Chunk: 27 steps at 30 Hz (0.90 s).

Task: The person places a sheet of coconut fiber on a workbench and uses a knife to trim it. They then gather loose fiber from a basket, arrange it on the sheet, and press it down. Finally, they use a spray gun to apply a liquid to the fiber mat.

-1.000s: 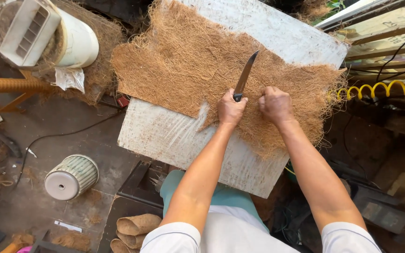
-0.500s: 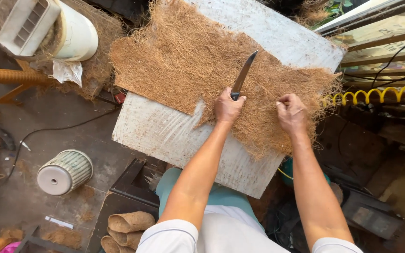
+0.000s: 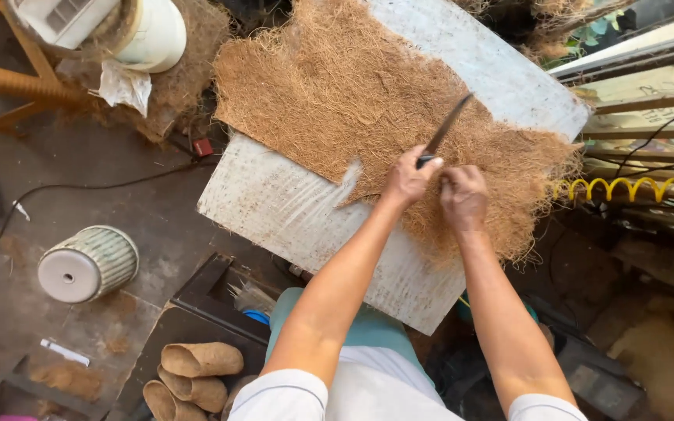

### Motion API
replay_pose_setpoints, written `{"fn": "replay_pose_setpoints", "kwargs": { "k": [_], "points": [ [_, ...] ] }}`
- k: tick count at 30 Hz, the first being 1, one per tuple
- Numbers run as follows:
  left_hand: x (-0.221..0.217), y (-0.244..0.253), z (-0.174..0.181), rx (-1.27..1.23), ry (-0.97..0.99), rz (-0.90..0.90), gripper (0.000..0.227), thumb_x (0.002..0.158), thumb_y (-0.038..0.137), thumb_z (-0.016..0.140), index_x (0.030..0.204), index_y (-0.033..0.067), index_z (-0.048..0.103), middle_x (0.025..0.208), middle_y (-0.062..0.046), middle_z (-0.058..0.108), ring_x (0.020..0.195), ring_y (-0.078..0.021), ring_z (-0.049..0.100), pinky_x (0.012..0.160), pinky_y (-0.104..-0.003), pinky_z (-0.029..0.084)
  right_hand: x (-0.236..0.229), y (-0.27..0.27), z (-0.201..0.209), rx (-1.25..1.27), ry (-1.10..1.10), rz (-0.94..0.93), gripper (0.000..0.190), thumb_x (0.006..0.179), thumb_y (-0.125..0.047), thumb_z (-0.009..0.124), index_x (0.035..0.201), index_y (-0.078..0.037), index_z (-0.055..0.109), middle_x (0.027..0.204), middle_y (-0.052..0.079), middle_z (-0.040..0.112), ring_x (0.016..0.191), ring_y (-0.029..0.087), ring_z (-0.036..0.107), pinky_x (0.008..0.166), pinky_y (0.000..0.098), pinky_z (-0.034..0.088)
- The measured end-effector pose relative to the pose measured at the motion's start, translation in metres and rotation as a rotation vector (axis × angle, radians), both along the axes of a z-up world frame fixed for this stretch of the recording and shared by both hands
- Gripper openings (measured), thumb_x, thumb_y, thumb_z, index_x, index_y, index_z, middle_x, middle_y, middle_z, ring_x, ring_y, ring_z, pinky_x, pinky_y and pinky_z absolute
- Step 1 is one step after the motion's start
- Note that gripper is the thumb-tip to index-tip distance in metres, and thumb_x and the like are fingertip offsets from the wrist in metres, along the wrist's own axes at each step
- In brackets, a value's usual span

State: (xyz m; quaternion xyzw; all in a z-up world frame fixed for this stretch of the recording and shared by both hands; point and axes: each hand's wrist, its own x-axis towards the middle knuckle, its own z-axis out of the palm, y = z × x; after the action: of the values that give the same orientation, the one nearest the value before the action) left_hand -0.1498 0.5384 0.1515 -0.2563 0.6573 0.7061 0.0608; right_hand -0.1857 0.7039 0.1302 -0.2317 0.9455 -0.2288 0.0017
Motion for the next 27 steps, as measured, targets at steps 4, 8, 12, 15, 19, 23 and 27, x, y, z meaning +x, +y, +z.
{"fn": "replay_pose_setpoints", "kwargs": {
  "k": [4,8,12,15,19,23,27],
  "points": [
    [0.036,-0.018,-0.002,0.093,-0.03,0.112,0.032,0.097,0.043,0.053,0.103,0.0178,0.071,0.059,-0.008,0.064,0.063,-0.0227,0.068,0.062,-0.036,0.053,0.045,-0.025,0.049,0.091,-0.026,0.028,0.012,0.094,-0.005,0.064,0.095,-0.013,0.072,0.094,0.01,0.065,0.088,0.026,0.068,0.078,0.0341,0.057],
    [0.091,-0.05,0.003,0.494,0.059,0.48,0.031,0.1,0.029,0.046,0.107,0.0058,0.066,0.07,-0.015,0.064,0.061,-0.0189,0.066,0.054,-0.026,0.054,0.085,-0.039,0.07,0.221,-0.118,0.105,0.054,0.086,-0.013,0.065,0.14,-0.016,0.057,0.105,0.013,0.062,0.084,0.028,0.07,0.07,0.0396,0.059],
    [0.165,-0.085,0.019,0.66,0.173,0.682,0.029,0.103,0.02,0.047,0.128,0.0071,0.056,0.108,-0.016,0.072,0.094,-0.02,0.073,0.076,-0.025,0.058,0.138,-0.1,0.103,-0.19,-0.565,0.09,0.034,0.093,-0.021,0.07,0.126,-0.012,0.069,0.114,0.019,0.067,0.096,0.035,0.069,0.075,0.0385,0.058],
    [0.222,-0.095,0.009,0.688,0.17,0.917,0.017,0.103,0.016,0.05,0.116,0.0094,0.059,0.107,-0.014,0.072,0.096,-0.0196,0.072,0.079,-0.026,0.058,0.18,-0.149,0.111,-0.161,-1.105,0.182,0.046,0.098,-0.029,0.06,0.139,-0.009,0.057,0.128,0.022,0.064,0.117,0.035,0.063,0.096,0.0464,0.053],
    [0.322,-0.118,0.031,0.59,0.267,1.233,0.012,0.095,0.011,0.057,0.099,0.0041,0.066,0.099,-0.01,0.073,0.085,-0.0155,0.069,0.081,-0.026,0.054,0.255,-0.192,0.107,-0.101,-1.416,0.518,0.026,0.095,-0.018,0.059,0.116,-0.003,0.064,0.089,0.005,0.063,0.08,0.013,0.057,0.073,0.0295,0.05],
    [0.436,-0.128,0.042,0.665,0.134,1.525,0.011,0.093,0.016,0.066,0.095,0.0056,0.064,0.102,-0.015,0.075,0.092,-0.0229,0.073,0.075,-0.03,0.059,0.323,-0.224,0.118,0.35,-1.251,0.736,0.025,0.095,-0.018,0.056,0.114,-0.004,0.064,0.085,0.008,0.066,0.079,0.017,0.067,0.074,0.0336,0.057],
    [0.542,-0.104,0.034,0.683,0.141,1.857,0.012,0.091,0.019,0.07,0.092,0.0084,0.065,0.093,-0.012,0.075,0.08,-0.0186,0.073,0.069,-0.029,0.057,0.381,-0.243,0.134,0.773,-0.99,1.051,0.026,0.091,-0.024,0.06,0.111,-0.011,0.07,0.083,0.007,0.071,0.076,0.015,0.068,0.075,0.0285,0.051]
  ]
}}
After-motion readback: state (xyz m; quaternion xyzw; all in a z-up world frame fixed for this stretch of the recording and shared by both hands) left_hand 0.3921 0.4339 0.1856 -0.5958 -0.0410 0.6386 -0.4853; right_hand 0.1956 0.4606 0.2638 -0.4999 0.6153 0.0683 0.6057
